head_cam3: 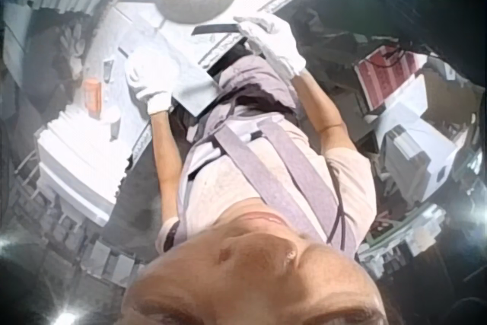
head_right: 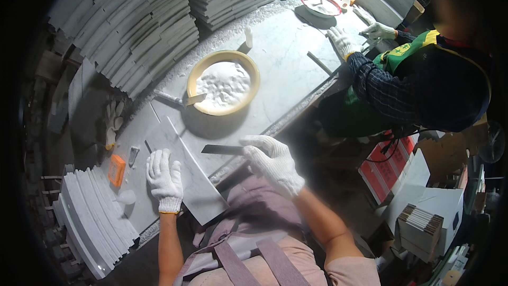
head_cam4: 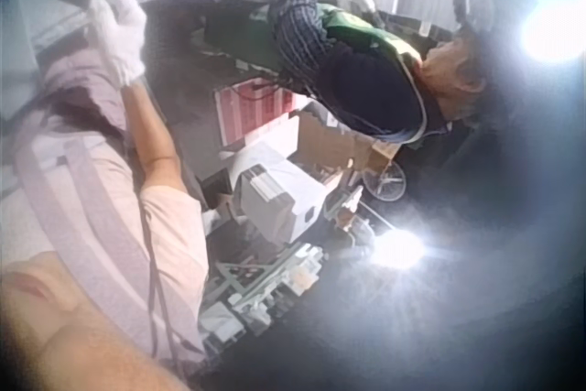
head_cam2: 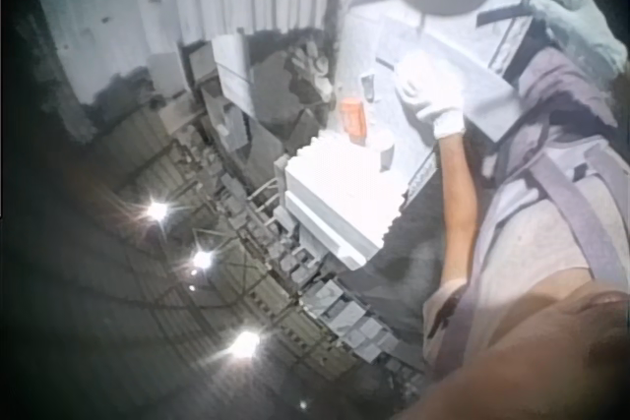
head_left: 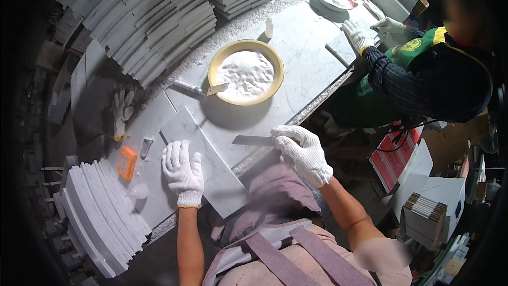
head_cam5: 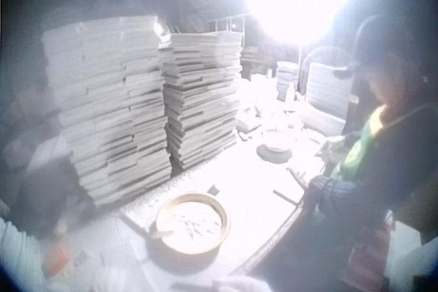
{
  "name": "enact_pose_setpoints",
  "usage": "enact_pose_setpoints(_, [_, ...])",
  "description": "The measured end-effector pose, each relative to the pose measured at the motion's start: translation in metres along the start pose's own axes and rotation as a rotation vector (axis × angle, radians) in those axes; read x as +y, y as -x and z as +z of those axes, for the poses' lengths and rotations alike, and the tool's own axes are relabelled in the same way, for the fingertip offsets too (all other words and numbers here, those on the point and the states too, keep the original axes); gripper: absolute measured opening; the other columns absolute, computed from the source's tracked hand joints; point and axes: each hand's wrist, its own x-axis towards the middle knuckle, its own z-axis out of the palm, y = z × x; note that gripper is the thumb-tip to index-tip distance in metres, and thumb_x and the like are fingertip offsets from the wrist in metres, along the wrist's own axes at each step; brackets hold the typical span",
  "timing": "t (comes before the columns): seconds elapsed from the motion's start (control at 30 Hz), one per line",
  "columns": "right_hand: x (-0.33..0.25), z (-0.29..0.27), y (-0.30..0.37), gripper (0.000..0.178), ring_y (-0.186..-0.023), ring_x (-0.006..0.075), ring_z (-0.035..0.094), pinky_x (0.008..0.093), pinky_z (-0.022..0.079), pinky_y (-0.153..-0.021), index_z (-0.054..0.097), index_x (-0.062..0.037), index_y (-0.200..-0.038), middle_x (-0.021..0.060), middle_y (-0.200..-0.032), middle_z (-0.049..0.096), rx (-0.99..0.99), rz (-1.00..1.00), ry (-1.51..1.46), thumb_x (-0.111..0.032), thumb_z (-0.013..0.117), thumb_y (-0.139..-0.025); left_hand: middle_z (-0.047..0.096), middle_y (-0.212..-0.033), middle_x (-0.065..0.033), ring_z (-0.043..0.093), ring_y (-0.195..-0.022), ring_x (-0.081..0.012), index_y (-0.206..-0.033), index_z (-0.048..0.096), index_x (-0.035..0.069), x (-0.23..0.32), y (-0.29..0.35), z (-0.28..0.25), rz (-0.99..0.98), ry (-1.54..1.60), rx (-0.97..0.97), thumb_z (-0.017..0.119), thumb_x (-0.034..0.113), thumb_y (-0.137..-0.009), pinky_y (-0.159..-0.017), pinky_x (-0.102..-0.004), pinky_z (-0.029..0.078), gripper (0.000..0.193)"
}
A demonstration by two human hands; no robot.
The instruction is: The person repeatedly scrapes and smooths the edges of white stone tiles using a metal scraper, then wipes each tile with a cloth. Finished tiles are stacked on the table. A coworker is visible in the background also handling tiles.
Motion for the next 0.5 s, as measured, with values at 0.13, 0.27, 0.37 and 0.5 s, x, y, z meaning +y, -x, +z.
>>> enact_pose_setpoints(0.13, [-0.001,0.0,-0.002,0.028,-0.065,0.0058,0.058,0.0215,0.047,-0.057,0.07,-0.0023,-0.126,0.0034,-0.099,0.073,0.043,-0.02,-0.048,-0.015,0.072,-0.101,0.061,-0.145,-0.0119,0.051,-0.141,-0.0322,-0.14,0.064,0.01,-0.01,-0.012,0.009,0.005,-0.054,0.02,0.071,0.025,-0.094,-0.125,-0.0491,0.032,0.049])
enact_pose_setpoints(0.27, [-0.005,-0.006,-0.005,0.029,-0.065,0.0069,0.062,0.0206,0.049,-0.055,0.069,-0.001,-0.127,0.0047,-0.1,0.073,0.112,-0.065,-0.033,-0.014,0.071,-0.101,0.06,-0.147,-0.0085,0.049,-0.142,-0.0285,-0.141,0.063,0.012,-0.019,-0.025,0.018,-0.041,-0.094,-0.004,0.07,0.034,-0.095,-0.126,-0.0481,0.03,0.051])
enact_pose_setpoints(0.37, [-0.014,-0.018,-0.01,0.029,-0.064,0.007,0.063,0.0185,0.049,-0.053,0.068,0.0003,-0.128,0.0054,-0.096,0.072,0.2,-0.2,0.03,-0.013,0.068,-0.102,0.062,-0.145,-0.0086,0.05,-0.141,-0.029,-0.139,0.065,0.013,-0.023,-0.03,0.022,-0.045,-0.089,0.029,0.069,0.035,-0.096,-0.126,-0.0478,0.03,0.049])
enact_pose_setpoints(0.5, [-0.029,-0.036,-0.025,0.031,-0.063,0.0048,0.059,0.0188,0.046,-0.052,0.07,0.0005,-0.127,0.0026,-0.093,0.07,0.34,-0.359,0.129,-0.017,0.07,-0.102,0.063,-0.144,-0.0082,0.052,-0.139,-0.0293,-0.137,0.067,0.013,-0.026,-0.028,0.025,-0.043,-0.121,0.027,0.067,0.039,-0.096,-0.124,-0.0473,0.032,0.048])
